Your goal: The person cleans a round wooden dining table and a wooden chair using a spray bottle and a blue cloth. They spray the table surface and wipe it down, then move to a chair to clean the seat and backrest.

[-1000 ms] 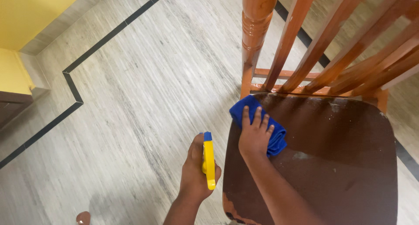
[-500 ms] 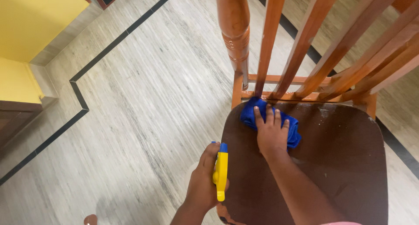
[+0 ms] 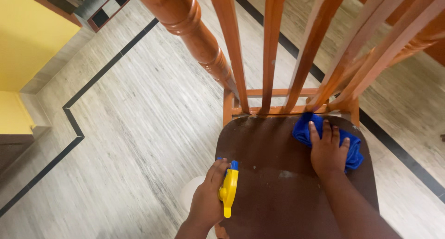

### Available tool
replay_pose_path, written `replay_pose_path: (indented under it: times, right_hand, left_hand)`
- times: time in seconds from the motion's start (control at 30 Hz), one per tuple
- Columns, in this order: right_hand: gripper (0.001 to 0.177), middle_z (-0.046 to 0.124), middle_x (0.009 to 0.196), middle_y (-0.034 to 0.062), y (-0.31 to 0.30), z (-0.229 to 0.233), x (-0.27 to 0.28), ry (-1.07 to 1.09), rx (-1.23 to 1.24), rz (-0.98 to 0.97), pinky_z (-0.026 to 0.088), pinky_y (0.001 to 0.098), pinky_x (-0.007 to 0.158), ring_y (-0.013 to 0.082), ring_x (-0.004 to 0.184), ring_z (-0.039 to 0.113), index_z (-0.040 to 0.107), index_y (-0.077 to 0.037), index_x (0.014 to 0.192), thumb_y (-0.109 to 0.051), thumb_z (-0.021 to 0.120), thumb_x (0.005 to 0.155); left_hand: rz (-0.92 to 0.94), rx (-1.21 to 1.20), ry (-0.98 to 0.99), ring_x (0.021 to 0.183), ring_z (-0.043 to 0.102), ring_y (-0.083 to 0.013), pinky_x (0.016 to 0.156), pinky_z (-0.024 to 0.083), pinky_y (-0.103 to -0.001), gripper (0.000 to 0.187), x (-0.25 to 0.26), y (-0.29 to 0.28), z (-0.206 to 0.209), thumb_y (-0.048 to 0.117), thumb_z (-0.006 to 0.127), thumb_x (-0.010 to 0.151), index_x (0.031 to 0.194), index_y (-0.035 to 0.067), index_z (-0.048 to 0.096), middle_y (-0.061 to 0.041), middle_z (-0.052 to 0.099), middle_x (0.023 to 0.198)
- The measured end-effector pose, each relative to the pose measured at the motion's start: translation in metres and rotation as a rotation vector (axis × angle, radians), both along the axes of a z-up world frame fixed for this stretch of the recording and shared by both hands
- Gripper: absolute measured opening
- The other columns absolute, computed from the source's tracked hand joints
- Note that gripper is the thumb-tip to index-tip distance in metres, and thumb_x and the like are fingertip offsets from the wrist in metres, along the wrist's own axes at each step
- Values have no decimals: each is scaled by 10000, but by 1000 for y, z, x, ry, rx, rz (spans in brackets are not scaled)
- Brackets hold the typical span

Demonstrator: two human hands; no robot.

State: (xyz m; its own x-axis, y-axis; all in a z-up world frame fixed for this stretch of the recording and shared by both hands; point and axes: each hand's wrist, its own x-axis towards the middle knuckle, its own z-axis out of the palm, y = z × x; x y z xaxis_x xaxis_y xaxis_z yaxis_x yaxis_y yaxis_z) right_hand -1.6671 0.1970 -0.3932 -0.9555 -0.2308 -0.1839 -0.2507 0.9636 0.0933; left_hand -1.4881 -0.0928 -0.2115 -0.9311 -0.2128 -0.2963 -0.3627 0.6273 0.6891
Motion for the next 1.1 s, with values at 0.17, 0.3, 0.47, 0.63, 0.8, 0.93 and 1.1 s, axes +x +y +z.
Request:
replay_pose_path:
  times: [0.17,0.3,0.47,0.63,0.8,0.93,1.1]
  right_hand:
    - [626,305,1665,123,36,-5,-9,28,-23,-72,288,686,1119,346,1518,299,336,-352,1599,-198,399,996]
    - [621,295,1674,120,52,-4,-5,15,-27,-148,283,679,1138,336,1528,296,327,-354,1608,-193,399,1013]
    - [629,281,1668,123,58,5,14,-40,20,-220,282,660,1134,343,1513,287,309,-370,1604,-205,403,1004]
    - [676,292,1637,155,49,30,38,-74,107,-193,311,634,1103,372,1475,308,298,-348,1617,-222,486,980]
    - [719,525,1503,162,59,57,9,-240,-232,-528,506,566,1078,401,1346,541,433,-314,1633,-221,649,954]
    - [822,448,1548,147,60,53,13,-15,-240,-467,479,586,1021,429,1327,484,414,-350,1619,-250,714,859]
    - [911,353,1548,146,20,40,7,-149,-88,-541,417,607,1024,457,1313,408,353,-397,1613,-268,755,806]
  left_hand:
    - [-81,-50,-45,1129,656,-387,827,566,-451,693,1,8,-2,38,725,751,1380,195,481,-43,472,1552]
    - [-122,-56,-63,1110,664,-369,827,563,-445,699,3,11,-2,43,731,750,1386,206,491,-22,458,1554]
    - [-168,-73,-53,1098,662,-371,840,558,-445,711,8,10,-2,45,748,731,1378,203,501,-12,467,1542]
    - [-210,-67,-41,1114,657,-369,841,558,-444,737,18,3,-3,20,750,703,1372,200,498,-12,465,1544]
    - [-202,-51,-58,1147,648,-360,862,566,-434,732,32,-9,-10,2,732,741,1397,226,497,4,461,1562]
    - [-163,-25,-93,1172,631,-357,880,564,-432,734,44,-20,-21,17,732,762,1414,232,470,4,444,1574]
    - [-98,63,88,1254,599,-392,923,570,-416,756,65,-37,-38,-11,729,730,1412,189,470,-74,474,1558]
